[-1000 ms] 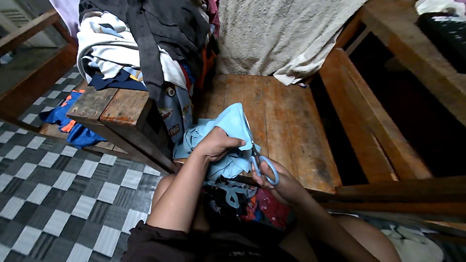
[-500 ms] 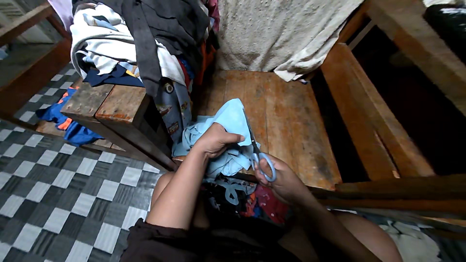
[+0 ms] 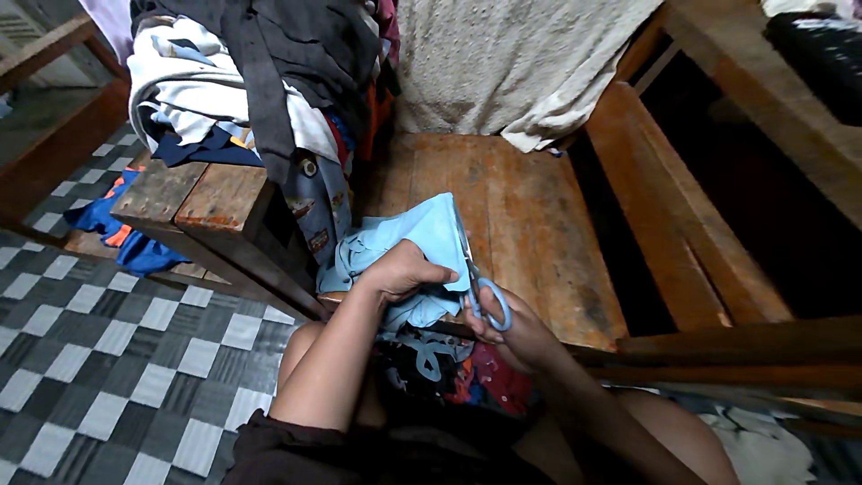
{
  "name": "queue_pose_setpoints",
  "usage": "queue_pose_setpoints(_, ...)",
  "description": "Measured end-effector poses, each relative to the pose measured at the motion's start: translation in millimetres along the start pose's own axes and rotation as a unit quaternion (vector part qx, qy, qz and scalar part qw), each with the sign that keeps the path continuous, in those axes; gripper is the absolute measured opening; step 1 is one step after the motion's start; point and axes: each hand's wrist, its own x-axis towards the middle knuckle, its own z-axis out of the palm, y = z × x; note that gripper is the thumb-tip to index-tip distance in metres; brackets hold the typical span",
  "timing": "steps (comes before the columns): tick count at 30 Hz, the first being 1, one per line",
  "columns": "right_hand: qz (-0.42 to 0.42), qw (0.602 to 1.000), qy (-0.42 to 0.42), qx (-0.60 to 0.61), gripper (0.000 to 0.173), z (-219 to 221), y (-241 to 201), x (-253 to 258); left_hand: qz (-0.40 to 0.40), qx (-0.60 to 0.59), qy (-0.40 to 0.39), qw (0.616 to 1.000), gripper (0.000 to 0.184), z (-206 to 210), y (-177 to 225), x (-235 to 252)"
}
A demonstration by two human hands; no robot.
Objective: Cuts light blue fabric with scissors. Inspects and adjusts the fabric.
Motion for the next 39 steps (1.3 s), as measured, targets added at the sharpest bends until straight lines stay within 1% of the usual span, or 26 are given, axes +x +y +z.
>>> queue_pose_setpoints(9, -0.011, 1.000, 0.025, -0.002, 0.020, 2.1, -1.9, 0.8, 0.010, 0.019, -0.031, 0.999, 0.060, -2.4, -4.2, 3.4)
queue_pose_setpoints(17, 0.009, 0.998, 0.055, -0.023, 0.014, 4.8, -5.6, 1.3, 0.004, 0.020, -0.027, 0.999, 0.060, -1.5, -2.0, 2.9)
queue_pose_setpoints(21, 0.007, 0.999, 0.051, -0.010, 0.016, 3.3, -4.9, 1.4, -0.011, 0.028, -0.027, 0.999, 0.060, -2.2, -2.8, 2.5)
queue_pose_setpoints(24, 0.007, 0.999, 0.038, -0.009, 0.020, 2.0, -6.0, 1.3, -0.019, 0.049, -0.049, 0.997, 0.066, -4.1, -6.1, 3.3)
queue_pose_setpoints(26, 0.011, 0.999, 0.039, -0.008, 0.022, 1.0, -6.2, 2.2, -0.031, 0.065, -0.059, 0.996, 0.063, -3.2, -4.8, 1.7)
queue_pose_setpoints(28, 0.011, 0.999, 0.042, -0.007, 0.023, -0.2, -5.6, 3.3, -0.040, 0.074, -0.052, 0.995, 0.055, -1.6, -3.3, -0.3)
queue_pose_setpoints(29, 0.010, 0.999, 0.042, -0.006, 0.023, -0.5, -5.3, 3.6, -0.043, 0.076, -0.051, 0.995, 0.055, -1.6, -3.1, -0.5)
queue_pose_setpoints(34, 0.011, 0.999, 0.053, -0.008, 0.022, 0.8, -6.0, 3.0, -0.030, 0.066, -0.081, 0.994, 0.066, -4.4, -5.4, 2.2)
queue_pose_setpoints(35, 0.010, 0.998, 0.058, -0.013, 0.022, 1.2, -6.3, 3.0, -0.032, 0.069, -0.081, 0.994, 0.065, -4.5, -5.4, 2.5)
queue_pose_setpoints(37, 0.010, 0.998, 0.064, -0.021, 0.023, 1.0, -6.4, 2.9, -0.041, 0.080, -0.069, 0.994, 0.059, -3.5, -3.7, 1.2)
queue_pose_setpoints(39, 0.011, 0.997, 0.068, -0.028, 0.023, 0.4, -6.7, 2.7, -0.048, 0.097, -0.051, 0.993, 0.043, -1.4, -0.2, -1.3)
